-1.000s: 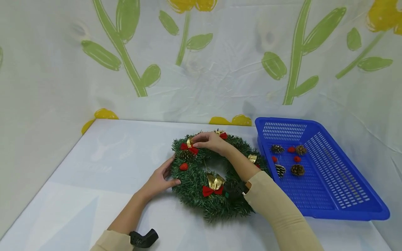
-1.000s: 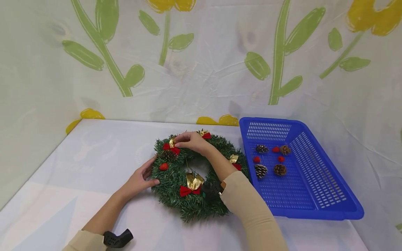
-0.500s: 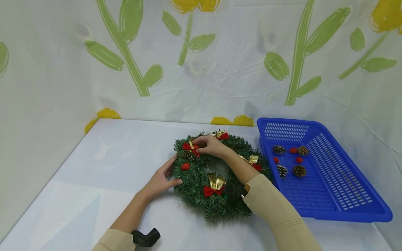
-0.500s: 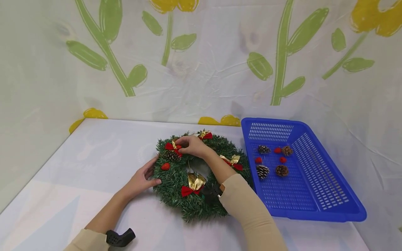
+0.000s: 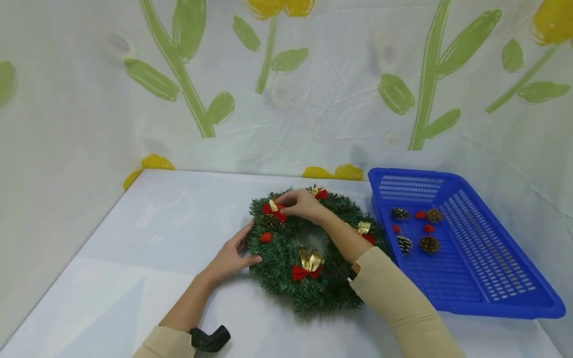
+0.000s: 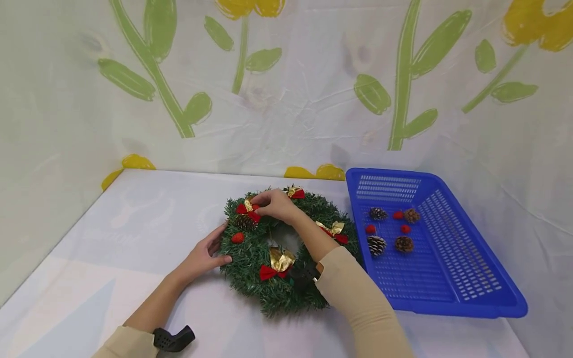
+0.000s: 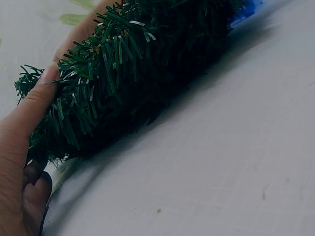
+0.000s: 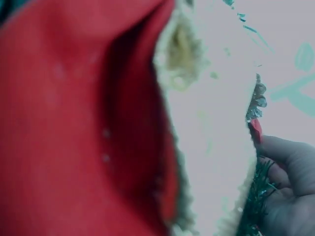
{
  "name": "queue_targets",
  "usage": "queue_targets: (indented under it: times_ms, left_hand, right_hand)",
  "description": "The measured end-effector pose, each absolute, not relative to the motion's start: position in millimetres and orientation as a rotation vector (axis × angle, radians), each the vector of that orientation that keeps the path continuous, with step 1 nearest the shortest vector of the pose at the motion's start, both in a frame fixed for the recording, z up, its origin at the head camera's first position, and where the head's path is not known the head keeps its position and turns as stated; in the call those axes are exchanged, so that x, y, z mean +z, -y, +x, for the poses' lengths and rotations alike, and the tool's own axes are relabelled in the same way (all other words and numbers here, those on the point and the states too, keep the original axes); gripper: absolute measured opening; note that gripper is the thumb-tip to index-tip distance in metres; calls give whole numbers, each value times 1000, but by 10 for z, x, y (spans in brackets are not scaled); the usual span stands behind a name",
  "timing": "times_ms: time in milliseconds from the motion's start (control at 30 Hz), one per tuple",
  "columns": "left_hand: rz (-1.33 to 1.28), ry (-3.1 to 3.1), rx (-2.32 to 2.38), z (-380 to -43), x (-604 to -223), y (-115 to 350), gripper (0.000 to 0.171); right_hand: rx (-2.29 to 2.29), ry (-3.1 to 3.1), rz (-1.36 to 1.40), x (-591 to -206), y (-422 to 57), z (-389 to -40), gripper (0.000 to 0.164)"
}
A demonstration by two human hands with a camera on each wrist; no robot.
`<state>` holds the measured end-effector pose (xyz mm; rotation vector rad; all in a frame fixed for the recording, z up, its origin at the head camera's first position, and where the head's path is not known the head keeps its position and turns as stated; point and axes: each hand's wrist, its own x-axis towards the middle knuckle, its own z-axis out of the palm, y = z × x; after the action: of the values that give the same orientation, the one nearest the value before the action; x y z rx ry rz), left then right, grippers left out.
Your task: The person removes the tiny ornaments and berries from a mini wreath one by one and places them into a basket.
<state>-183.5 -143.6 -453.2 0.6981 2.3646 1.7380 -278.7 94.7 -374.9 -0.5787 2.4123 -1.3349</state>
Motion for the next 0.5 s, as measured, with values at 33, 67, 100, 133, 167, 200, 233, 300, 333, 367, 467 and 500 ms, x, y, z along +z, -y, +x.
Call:
queue_targets:
  times_ms: [33,67,100,133,167,200,233,300,333,367,467,500]
  left_hand:
    - [700,-2362,1737,-1840,-4537,1430,91]
    - [704,-2364,1731,-1843,-4540,1426,91]
    - [702,-2366,1728,-1846,-4544,1422,91]
    - [692,-2367,1729,-1849,-4549,1421,91]
    - [685,-2370,1728,-1850,-4551,1420,91]
    - [689,-2377,1723,-1851,-4553,1420,91]
    - [686,-2381,1722,-1853,-4554,1420,91]
    - [683,-2381,1722,-1853,-4555,1417,91]
    - [689,-2382,1717,-1852,-4556,1418,90]
    - [690,-2379,1718,-1850,-4552,1417,90]
    - [679,-2377,1720,-1836,-4530,1418,90]
    - [675,-2375,1722,-1833,-4522,1420,90]
  right_hand:
    - [-1362,-2398,-560,-3732,-958,-2784,29]
    - [-1381,-2386,-546,-3715,-968,-2781,29]
    - [-1394,-2378,-540,-3698,-978,-2778,29]
    - [-1402,-2372,-541,-3684,-983,-2779,29]
    - [-1403,-2369,-546,-3672,-986,-2781,29]
    - [-1403,-2367,-554,-3656,-990,-2778,29]
    - [-1404,-2367,-563,-3645,-996,-2779,30]
    - [-1404,-2363,-553,-3634,-1005,-2786,30]
    - [-1405,-2360,-548,-3629,-1011,-2788,31]
    - [-1403,-2359,-542,-3621,-1015,-2788,31]
    - [-1422,-2341,-537,-3582,-1027,-2785,32]
    - [-1431,-2328,-546,-3558,-1030,-2778,33]
